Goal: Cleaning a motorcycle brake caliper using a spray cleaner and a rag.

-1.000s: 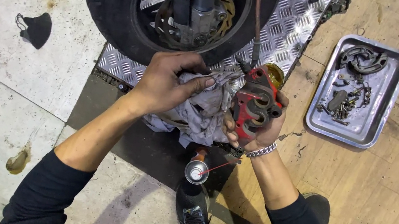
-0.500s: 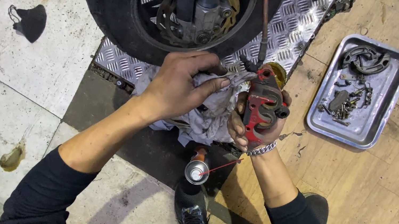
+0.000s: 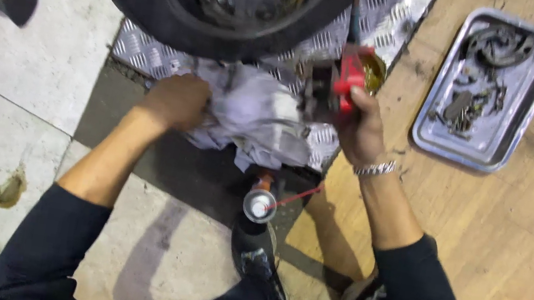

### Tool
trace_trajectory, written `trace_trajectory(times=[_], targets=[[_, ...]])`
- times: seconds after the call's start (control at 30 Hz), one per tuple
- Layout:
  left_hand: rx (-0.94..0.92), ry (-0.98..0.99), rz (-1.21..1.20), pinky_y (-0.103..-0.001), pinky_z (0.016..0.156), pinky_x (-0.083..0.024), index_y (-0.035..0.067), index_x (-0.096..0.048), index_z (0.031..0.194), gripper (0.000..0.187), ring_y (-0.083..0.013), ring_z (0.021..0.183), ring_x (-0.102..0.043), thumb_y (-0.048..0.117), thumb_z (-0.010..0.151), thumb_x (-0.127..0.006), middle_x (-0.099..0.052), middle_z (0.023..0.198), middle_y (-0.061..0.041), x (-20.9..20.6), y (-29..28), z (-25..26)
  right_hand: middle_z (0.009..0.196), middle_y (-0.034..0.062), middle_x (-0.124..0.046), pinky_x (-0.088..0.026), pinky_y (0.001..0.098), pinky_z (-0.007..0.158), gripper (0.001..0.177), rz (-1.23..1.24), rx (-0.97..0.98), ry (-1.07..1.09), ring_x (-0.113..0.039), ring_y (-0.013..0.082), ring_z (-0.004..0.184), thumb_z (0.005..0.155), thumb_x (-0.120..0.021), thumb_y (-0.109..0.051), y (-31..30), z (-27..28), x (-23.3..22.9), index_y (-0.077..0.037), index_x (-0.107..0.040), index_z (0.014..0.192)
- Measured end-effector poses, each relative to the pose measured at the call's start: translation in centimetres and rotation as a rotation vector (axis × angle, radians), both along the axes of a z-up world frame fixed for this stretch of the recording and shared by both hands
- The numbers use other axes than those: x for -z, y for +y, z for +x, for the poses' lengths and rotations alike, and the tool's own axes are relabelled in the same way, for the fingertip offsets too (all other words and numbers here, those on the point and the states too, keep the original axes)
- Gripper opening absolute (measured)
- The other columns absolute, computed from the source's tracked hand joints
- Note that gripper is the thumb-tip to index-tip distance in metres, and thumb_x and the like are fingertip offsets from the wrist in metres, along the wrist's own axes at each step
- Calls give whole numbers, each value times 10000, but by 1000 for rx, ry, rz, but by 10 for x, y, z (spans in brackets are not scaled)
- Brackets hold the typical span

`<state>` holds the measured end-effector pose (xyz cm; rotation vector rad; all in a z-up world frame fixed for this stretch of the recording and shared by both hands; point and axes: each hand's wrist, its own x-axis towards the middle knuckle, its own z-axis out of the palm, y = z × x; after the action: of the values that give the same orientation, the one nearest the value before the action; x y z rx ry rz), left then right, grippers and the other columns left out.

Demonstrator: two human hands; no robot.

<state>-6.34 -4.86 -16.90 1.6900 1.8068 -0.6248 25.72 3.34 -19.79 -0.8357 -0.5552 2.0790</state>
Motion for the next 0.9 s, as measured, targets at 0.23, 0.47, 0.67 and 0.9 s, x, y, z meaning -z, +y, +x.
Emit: trace_trajectory(times=[0.23, 0.47, 0.67, 0.9], targets=[[-47, 155, -142, -540, 775, -588, 77, -758, 1063, 278, -417, 963, -742, 191, 848, -624, -753, 1024, -205, 24, -40, -11, 1053, 32, -683, -619, 322, 815, 399, 220, -250, -503, -677, 174, 1009, 909, -690, -389, 27, 10, -62, -157, -676, 1233], [58, -36, 355, -540, 720, -574, 106, -721, 1117, 288, -382, 865, -720, 193, 853, -645, -744, 959, -169, -6, -9, 49, 1289, 58, -672, -647, 317, 783, 609, 353, -630, -809, -714, 199, 1119, 910, -589, -485, 56, 15, -76, -144, -524, 1411], [74, -143, 302, -561, 655, -543, 96, -690, 1054, 259, -409, 928, -686, 265, 861, -655, -702, 1004, -156, 9, 12, 85, 1172, 109, -735, -622, 277, 664, 533, 410, -622, -929, -743, 185, 894, 964, -613, -427, 72, 43, -81, -44, -574, 1333], [6, -344, 228, -514, 809, -588, -53, -702, 1189, 328, -405, 921, -731, 148, 937, -642, -717, 972, -262, -35, 14, 91, 1015, 92, -767, -586, 419, 803, 485, 666, -628, -1457, -747, 293, 926, 807, -786, -168, 54, 123, 97, -145, -704, 1284]])
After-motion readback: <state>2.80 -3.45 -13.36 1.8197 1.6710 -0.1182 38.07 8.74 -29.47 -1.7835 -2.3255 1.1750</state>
